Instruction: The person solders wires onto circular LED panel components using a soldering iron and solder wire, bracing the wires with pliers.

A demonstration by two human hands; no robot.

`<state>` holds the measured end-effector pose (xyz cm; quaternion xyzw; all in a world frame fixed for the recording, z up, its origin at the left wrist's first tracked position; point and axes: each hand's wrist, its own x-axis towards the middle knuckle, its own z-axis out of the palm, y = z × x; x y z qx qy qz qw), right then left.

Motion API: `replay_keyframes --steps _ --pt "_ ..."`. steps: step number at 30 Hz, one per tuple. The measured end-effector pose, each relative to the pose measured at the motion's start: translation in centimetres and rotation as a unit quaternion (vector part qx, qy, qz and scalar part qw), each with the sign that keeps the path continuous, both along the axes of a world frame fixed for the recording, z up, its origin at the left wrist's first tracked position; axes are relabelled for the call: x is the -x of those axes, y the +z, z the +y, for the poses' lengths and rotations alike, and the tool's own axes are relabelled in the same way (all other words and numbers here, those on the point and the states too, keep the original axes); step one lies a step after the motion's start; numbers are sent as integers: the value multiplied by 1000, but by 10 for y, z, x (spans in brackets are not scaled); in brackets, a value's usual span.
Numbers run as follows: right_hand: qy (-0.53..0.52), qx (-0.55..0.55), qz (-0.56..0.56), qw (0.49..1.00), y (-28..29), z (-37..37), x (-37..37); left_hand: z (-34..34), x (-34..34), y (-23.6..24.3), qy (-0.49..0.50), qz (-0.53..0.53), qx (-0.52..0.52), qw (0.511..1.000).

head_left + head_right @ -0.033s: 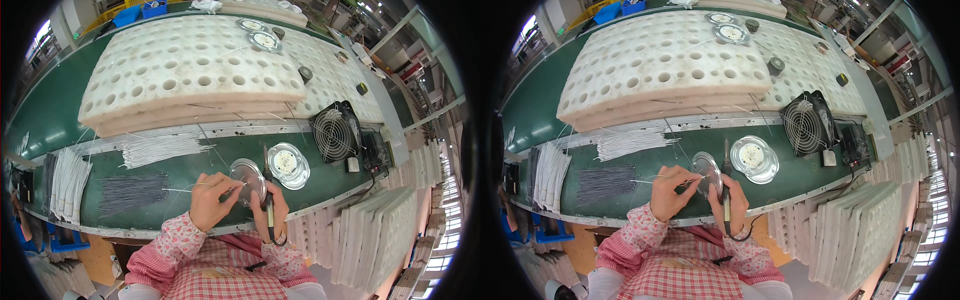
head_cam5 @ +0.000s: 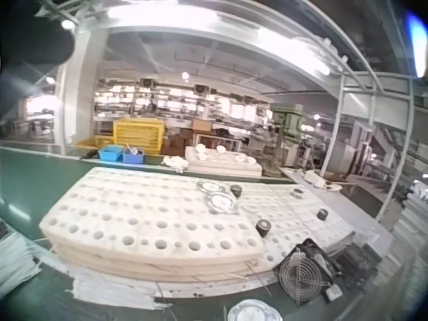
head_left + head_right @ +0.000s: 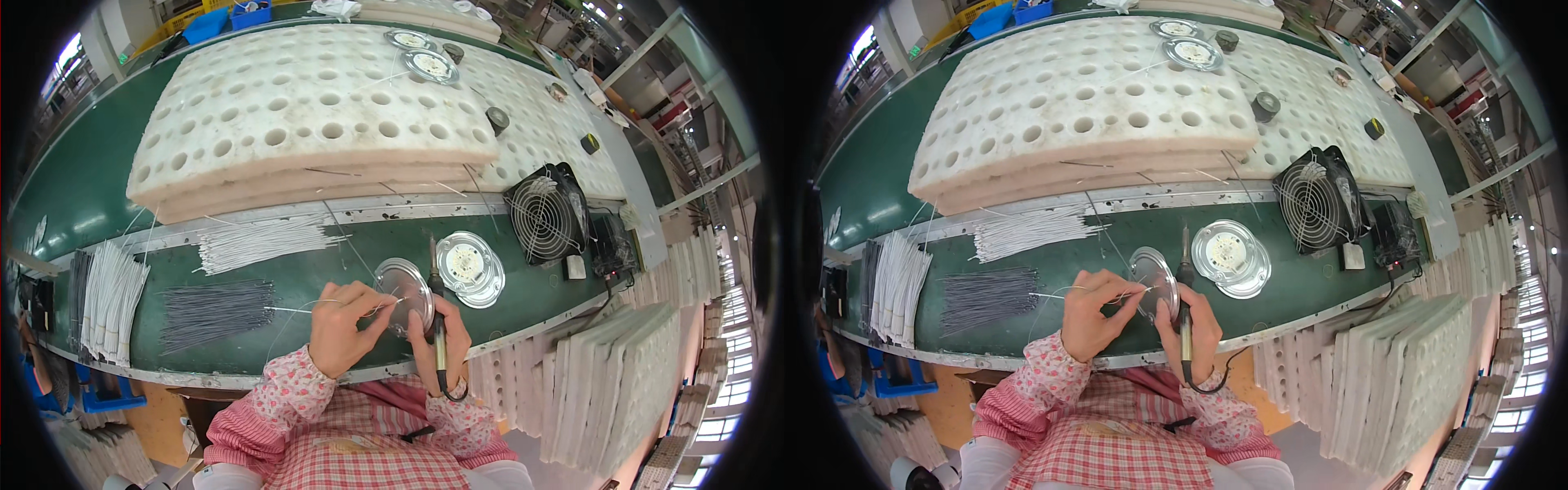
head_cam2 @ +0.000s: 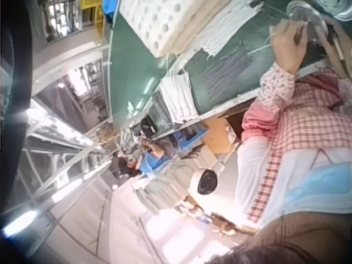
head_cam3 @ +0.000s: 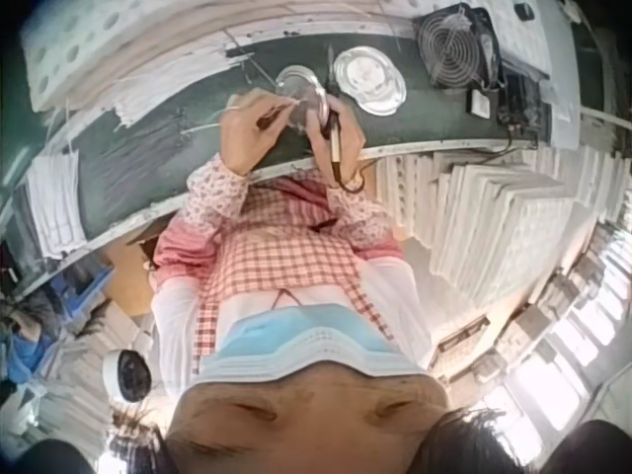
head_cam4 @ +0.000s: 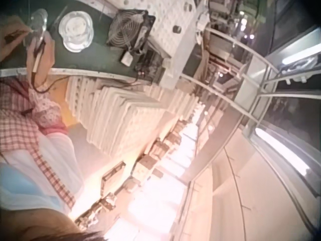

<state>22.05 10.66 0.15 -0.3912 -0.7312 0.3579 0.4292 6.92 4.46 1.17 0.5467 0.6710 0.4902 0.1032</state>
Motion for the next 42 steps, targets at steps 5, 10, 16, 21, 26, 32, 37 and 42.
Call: replay_keyframes --steps 5,10,16,21,26,32,37,42 --pt "7 13 -41 999 14 -8 -1 -3 -1 -2 3 38 -20 999" --pt "41 -28 -28 998 22 -17 -1 -9 1 -2 -34 12 -33 999" --pt "158 39 -73 984 24 7 -12 -18 34 -21 -94 -147 65 983" --pt "339 80 -16 937 -7 40 0 -14 35 -25 -97 -163 81 978" --pt "294 16 -62 954 -1 31 9 -19 25 -25 -37 -185 86 978" --pt "259 27 -37 965 -1 21 10 -21 22 -26 -33 -220 68 973" --pt "195 -26 -36 980 -3 9 12 -29 32 -25 -43 -240 129 961" --pt "170 -62 -73 981 -7 -6 14 -24 27 -13 -54 -306 183 933"
